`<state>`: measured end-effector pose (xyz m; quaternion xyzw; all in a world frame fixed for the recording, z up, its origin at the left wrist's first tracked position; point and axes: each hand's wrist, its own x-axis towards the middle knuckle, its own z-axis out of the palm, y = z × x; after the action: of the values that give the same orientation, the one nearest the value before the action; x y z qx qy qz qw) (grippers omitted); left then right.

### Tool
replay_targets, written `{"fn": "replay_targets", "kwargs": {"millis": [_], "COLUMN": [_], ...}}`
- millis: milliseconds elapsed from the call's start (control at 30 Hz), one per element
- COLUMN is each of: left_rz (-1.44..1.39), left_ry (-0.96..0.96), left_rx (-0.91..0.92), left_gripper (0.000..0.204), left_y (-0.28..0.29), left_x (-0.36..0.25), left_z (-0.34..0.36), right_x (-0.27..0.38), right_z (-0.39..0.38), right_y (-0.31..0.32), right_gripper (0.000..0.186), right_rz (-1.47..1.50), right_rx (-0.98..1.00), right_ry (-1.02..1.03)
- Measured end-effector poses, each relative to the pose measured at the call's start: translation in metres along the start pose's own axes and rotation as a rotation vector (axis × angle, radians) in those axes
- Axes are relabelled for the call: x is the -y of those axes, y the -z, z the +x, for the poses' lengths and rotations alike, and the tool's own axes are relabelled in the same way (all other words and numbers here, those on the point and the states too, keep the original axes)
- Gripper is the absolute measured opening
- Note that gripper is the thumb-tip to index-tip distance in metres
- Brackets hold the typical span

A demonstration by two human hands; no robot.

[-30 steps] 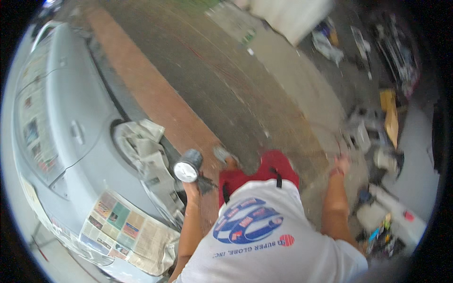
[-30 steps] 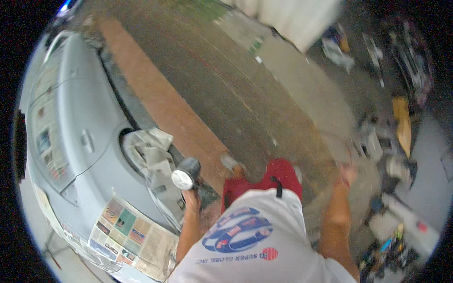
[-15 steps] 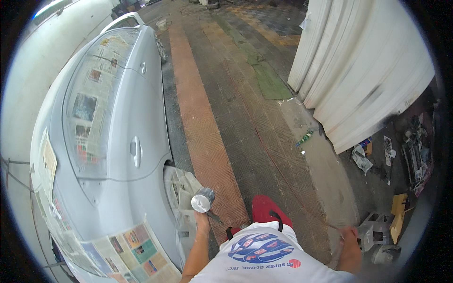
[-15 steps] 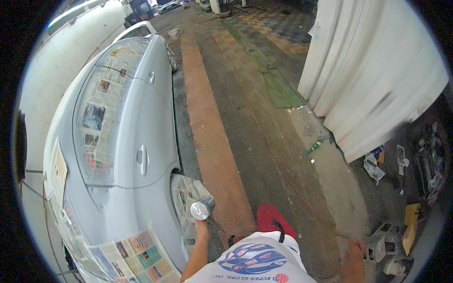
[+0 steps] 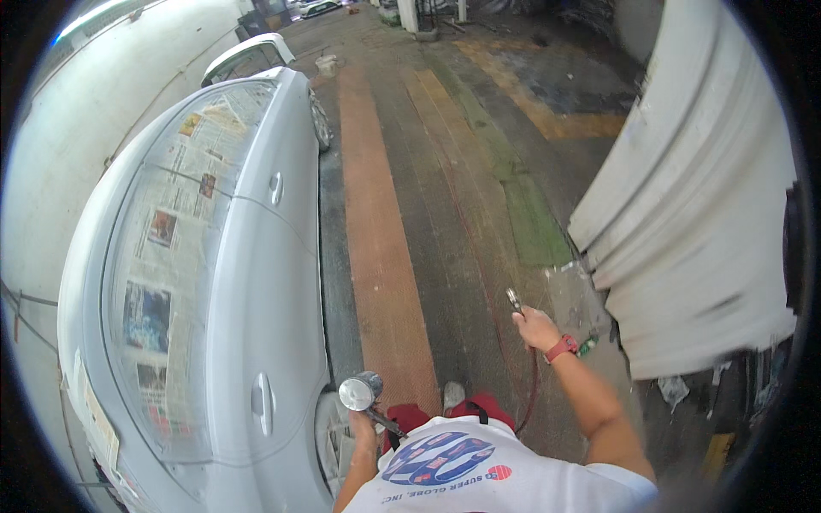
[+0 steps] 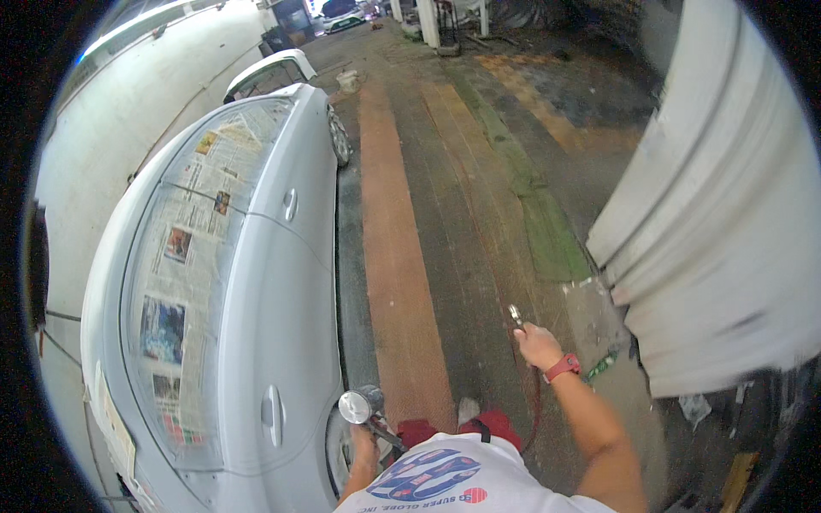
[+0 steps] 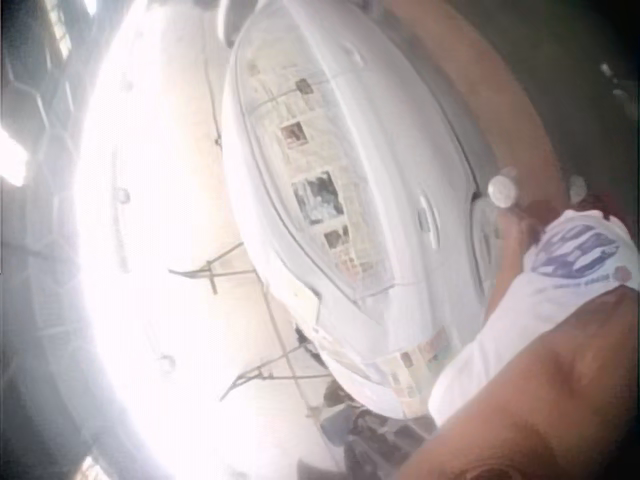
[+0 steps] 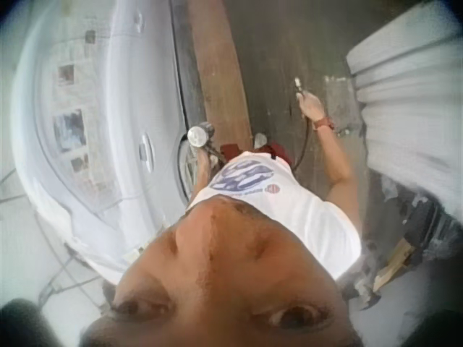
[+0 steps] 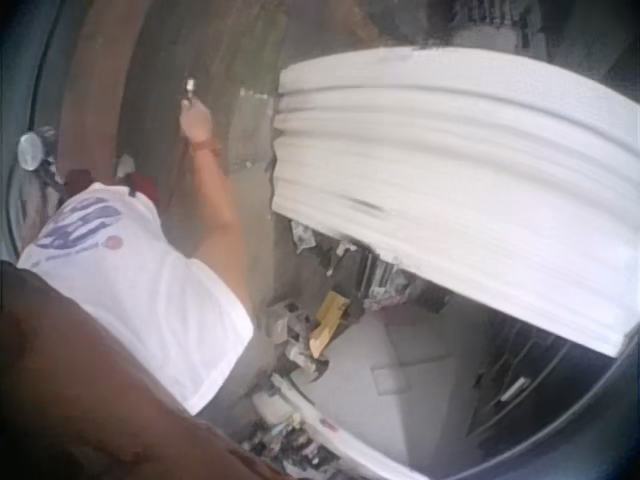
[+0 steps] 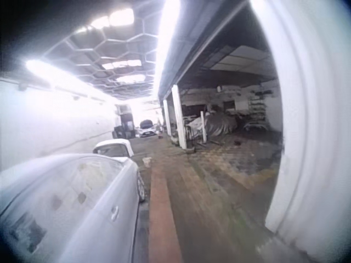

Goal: The person sits on the floor and mixes paint from a blue container into a spray gun cup, then stands and walks toward a white car bumper to prepare for painting.

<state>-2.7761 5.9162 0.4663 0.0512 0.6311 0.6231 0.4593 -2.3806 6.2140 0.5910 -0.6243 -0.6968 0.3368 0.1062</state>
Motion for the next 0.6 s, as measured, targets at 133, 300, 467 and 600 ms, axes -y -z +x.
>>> {"fn": "replay_targets", "kwargs": {"millis": [133, 300, 467, 600], "left_rz": [-0.061, -0.078, -0.038, -0.052], "left_ry": [-0.02, -0.088, -0.035, 0.073], "left_rx": [-0.04, 0.018, 0.151, 0.192], "left_gripper": [0.036, 0.036, 0.037, 0.048], "left_y": [-0.058, -0.152, -0.233, -0.302], "left_x": [-0.066, -0.17, -0.251, -0.326], "left_z": [0.117, 0.247, 0.411, 0.523], "right_x": [0.147, 0.28, 0.276, 0.3], "right_z": [0.121, 0.251, 0.39, 0.45], "right_y": [0.064, 0.118, 0.066, 0.021], "right_gripper": [0.036, 0.029, 0.024, 0.029], "right_rz": [-0.007, 0.264, 0.011, -0.032], "right_rx": [-0.451, -0.532, -0.431, -0.212], "right_ry": [0.322, 0.403, 0.488, 0.384]}}
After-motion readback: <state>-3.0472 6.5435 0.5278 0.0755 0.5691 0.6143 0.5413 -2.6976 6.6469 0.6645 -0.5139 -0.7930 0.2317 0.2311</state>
